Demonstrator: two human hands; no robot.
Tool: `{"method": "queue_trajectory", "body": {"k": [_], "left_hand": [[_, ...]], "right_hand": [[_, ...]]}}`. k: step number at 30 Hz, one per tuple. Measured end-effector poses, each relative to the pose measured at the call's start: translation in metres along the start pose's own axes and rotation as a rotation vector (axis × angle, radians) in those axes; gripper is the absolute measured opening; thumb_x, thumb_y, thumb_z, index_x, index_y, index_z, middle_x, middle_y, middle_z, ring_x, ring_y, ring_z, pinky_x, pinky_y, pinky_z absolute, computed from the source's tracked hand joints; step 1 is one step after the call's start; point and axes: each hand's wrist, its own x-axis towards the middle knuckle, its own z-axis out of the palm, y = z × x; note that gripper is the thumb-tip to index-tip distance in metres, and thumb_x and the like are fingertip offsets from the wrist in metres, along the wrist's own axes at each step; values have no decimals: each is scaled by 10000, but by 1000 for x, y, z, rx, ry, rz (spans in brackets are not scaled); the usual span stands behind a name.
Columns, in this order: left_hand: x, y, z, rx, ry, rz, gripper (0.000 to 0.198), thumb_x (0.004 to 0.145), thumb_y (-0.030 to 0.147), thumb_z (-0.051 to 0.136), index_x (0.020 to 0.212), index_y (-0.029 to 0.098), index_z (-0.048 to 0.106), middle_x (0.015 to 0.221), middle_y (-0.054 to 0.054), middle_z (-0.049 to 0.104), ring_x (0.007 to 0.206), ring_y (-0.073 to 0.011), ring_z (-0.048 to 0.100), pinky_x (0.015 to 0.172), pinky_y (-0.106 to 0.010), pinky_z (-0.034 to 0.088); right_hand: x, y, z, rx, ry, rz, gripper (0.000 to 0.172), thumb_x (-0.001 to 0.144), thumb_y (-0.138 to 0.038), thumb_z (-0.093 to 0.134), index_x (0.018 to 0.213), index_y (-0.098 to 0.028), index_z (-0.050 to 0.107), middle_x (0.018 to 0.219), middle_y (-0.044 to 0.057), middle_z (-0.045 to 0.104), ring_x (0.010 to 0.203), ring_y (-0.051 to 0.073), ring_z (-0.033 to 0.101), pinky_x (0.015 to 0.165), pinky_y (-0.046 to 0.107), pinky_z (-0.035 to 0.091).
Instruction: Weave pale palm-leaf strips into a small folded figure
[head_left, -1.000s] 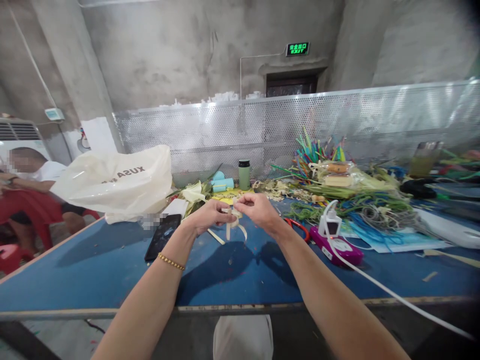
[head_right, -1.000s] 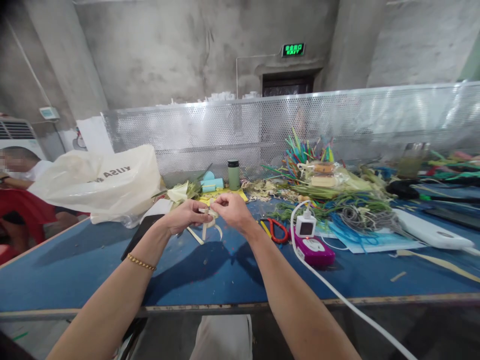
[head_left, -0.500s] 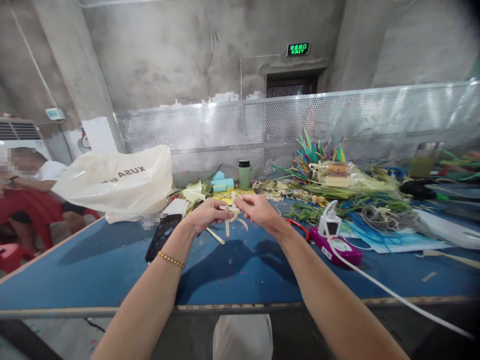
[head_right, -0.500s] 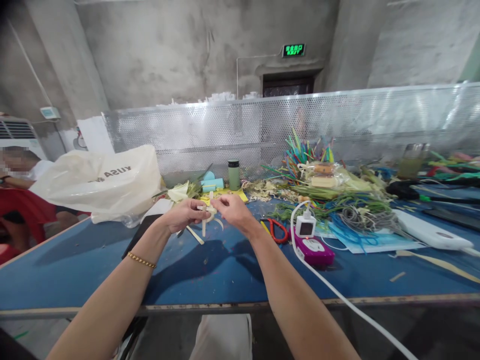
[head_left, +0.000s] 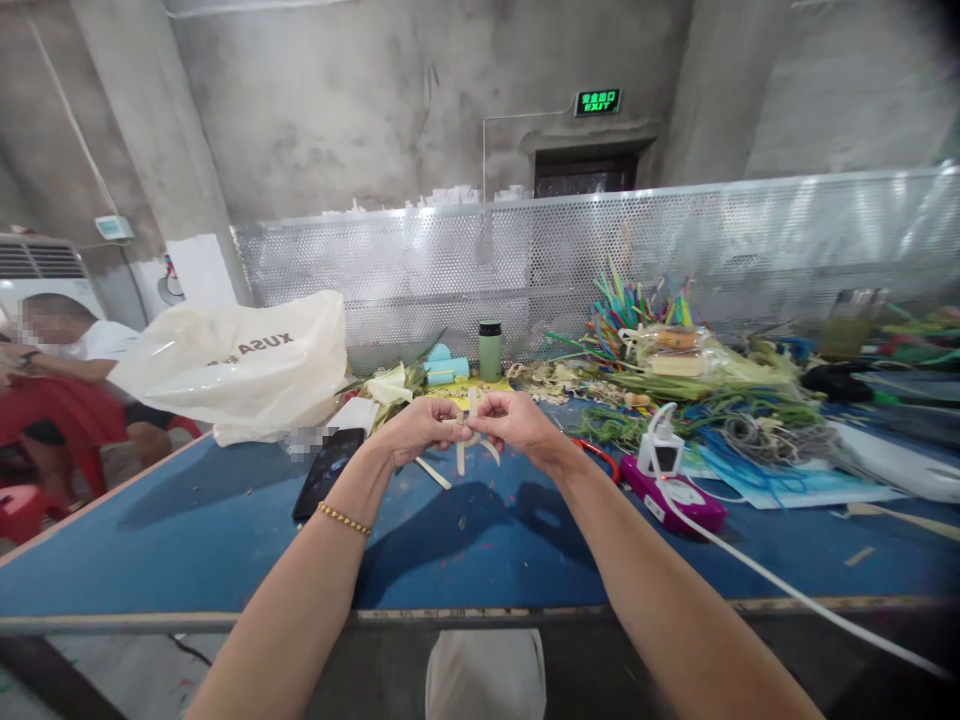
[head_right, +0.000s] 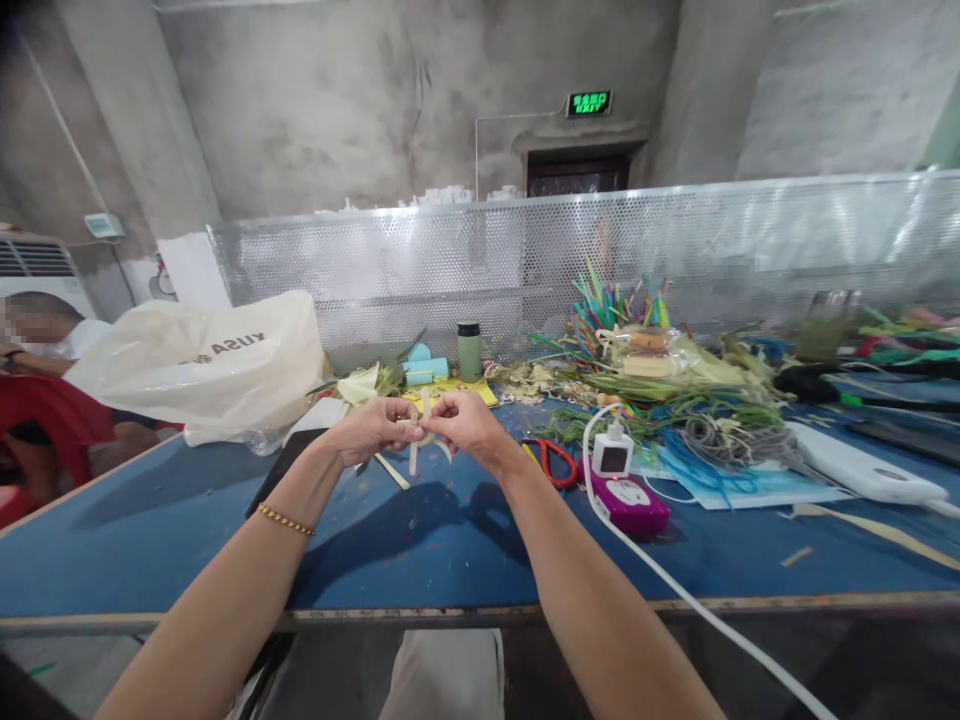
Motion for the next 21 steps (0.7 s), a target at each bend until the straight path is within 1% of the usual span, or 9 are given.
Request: {"method": "queue_trajectory", "body": {"k": [5,10,12,16,18,21], "left_hand": [[-1,1,2,-4,2,2,326,592,270,814,702,129,541,562,55,500,472,-40,424,477,-203,272],[-1,3,3,-15,-5,18,280,733,372,714,745,117,598,571,27,517,505,-64,468,529,-223,364],[1,2,3,-34,-9,29,286,754,388,689,765,109,625,590,12,535,522,-74,484,552,-236,391],[4,-1,1,-32,35,38,288,715,368,724,777,93,666,617,-10,570,523,-76,486,547,-241,394],[5,-3,0,-28,69,43,291,694,365,740,747,87,673,600,-14,572,509,-72,473,532,-237,384],[5,-3,-1,-36,89,43,293,683,365,748,697,82,671,573,-15,567,501,-70,467,530,-234,380]], "right_hand": [[-1,1,0,-17,-16,-11,283,679,-355,707,617,-158,512,452,-55,490,378,55,428,371,179,333],[0,0,1,-34,47,13,247,692,-316,682,616,-173,496,416,-58,479,357,70,432,360,187,329],[0,0,1,-34,58,19,242,698,-314,674,618,-178,491,410,-60,476,350,72,429,357,190,329],[1,2,1,-22,64,29,263,693,-331,685,615,-183,481,411,-58,475,348,74,427,358,196,342],[2,2,1,-16,62,26,286,706,-367,678,614,-186,477,413,-56,472,349,75,417,354,199,341],[2,2,2,-27,81,1,315,744,-414,642,608,-190,468,420,-54,464,359,74,404,354,201,339]]}}
